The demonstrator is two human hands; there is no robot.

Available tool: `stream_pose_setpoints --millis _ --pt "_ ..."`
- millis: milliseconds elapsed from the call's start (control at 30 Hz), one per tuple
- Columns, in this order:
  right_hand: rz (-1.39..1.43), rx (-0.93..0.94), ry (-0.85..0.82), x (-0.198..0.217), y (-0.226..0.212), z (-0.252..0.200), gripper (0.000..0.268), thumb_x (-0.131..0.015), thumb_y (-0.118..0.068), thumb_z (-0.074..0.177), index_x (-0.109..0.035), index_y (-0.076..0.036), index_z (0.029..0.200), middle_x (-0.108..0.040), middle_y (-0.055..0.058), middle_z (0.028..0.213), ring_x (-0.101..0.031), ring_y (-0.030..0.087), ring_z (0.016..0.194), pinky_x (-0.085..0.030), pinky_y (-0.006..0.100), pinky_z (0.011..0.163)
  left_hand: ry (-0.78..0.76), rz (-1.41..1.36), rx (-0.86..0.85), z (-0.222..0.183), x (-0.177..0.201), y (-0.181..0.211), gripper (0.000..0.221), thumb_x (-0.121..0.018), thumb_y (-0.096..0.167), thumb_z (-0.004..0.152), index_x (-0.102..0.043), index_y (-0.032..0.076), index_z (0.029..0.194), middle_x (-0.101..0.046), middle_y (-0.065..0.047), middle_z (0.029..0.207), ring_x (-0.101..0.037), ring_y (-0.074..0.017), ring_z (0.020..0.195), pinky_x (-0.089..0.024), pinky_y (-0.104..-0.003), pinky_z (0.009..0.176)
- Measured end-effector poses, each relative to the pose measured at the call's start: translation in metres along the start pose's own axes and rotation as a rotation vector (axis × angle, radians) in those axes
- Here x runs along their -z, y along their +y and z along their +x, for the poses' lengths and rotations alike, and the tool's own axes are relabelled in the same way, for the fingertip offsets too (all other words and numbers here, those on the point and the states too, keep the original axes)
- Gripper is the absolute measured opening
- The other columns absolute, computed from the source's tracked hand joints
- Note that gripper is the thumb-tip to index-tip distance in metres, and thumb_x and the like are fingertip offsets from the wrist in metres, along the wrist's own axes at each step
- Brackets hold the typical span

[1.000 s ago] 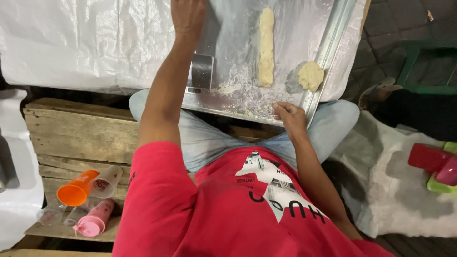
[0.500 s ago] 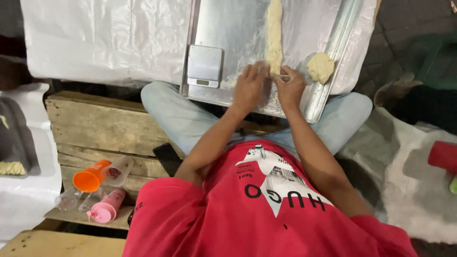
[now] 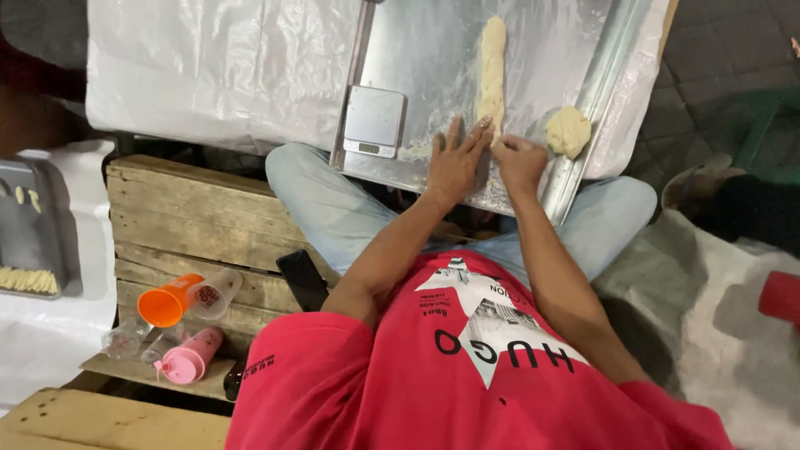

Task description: Rolling out dough, pinching off small pieces, and smoothing them onto a metal tray.

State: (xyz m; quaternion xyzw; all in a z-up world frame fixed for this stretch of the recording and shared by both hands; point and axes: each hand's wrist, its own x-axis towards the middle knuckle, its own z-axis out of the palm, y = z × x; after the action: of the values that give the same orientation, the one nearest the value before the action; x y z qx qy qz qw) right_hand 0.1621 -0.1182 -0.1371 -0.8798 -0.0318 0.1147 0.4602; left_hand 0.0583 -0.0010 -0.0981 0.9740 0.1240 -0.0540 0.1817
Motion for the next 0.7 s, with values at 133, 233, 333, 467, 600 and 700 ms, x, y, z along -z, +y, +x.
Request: stream_pose_setpoints --millis 133,233,333,467,600,700 --pt "0.462 -0.278 -0.159 0.017 -0.012 -0.040 0.023 -0.083 -0.010 0.084 -0.078 0.001 0.104 -0.076 0.022 0.091 -0.077 0.023 0.077 -0.068 0.032 0.066 0.014 -0.066 0.005 0.008 -0.020 -0.004 0.092 -0.083 0.042 0.081 -0.039 0.029 0.161 -0.030 0.007 0.169 -0.025 -0.0468 0.154 -0.032 -0.065 0.117" --pt "0.468 -0.346 -0.168 0.031 -0.029 -0.058 0.030 -0.080 -0.015 0.089 -0.076 0.000 0.115 -0.075 0.016 0.092 -0.071 0.015 0.074 -0.066 0.031 0.063 0.280 -0.210 -0.008 -0.009 -0.016 0.004 0.057 -0.069 0.022 0.086 -0.061 0.022 0.142 -0.061 -0.001 0.145 -0.054 -0.0423 0.137 -0.052 -0.058 0.102" --pt "0.498 -0.326 -0.261 0.030 -0.023 -0.054 0.030 -0.078 -0.015 0.095 -0.073 0.002 0.118 -0.076 0.016 0.094 -0.074 0.019 0.074 -0.068 0.039 0.067 0.431 -0.395 -0.104 -0.018 -0.015 -0.001 0.036 -0.083 0.018 0.079 -0.076 0.020 0.114 -0.069 -0.002 0.113 -0.071 -0.0314 0.106 -0.057 -0.040 0.091" --pt "0.563 -0.328 -0.406 0.029 -0.039 -0.062 0.023 -0.070 -0.017 0.100 -0.074 -0.002 0.117 -0.076 0.016 0.097 -0.076 0.022 0.074 -0.068 0.040 0.066 0.492 -0.558 -0.033 -0.023 -0.022 -0.015 0.029 -0.084 0.013 0.080 -0.078 0.015 0.108 -0.066 -0.006 0.095 -0.071 -0.0310 0.090 -0.060 -0.037 0.078" --pt "0.587 -0.269 -0.474 0.032 -0.057 -0.075 0.025 -0.067 -0.019 0.102 -0.070 -0.002 0.120 -0.075 0.021 0.114 -0.079 0.030 0.084 -0.068 0.039 0.064 0.522 -0.862 0.113 -0.020 -0.015 -0.043 0.023 -0.082 0.013 0.081 -0.080 0.013 0.103 -0.072 -0.009 0.094 -0.073 -0.0329 0.094 -0.061 -0.037 0.082" --pt "0.560 -0.243 -0.389 0.032 -0.040 -0.071 0.022 -0.075 -0.015 0.098 -0.072 -0.002 0.115 -0.076 0.020 0.108 -0.079 0.028 0.081 -0.068 0.033 0.064 0.650 -0.930 0.275 -0.033 0.044 -0.065 0.034 -0.075 0.000 0.085 -0.069 0.001 0.118 -0.066 -0.022 0.094 -0.068 -0.0350 0.084 -0.059 -0.041 0.074"
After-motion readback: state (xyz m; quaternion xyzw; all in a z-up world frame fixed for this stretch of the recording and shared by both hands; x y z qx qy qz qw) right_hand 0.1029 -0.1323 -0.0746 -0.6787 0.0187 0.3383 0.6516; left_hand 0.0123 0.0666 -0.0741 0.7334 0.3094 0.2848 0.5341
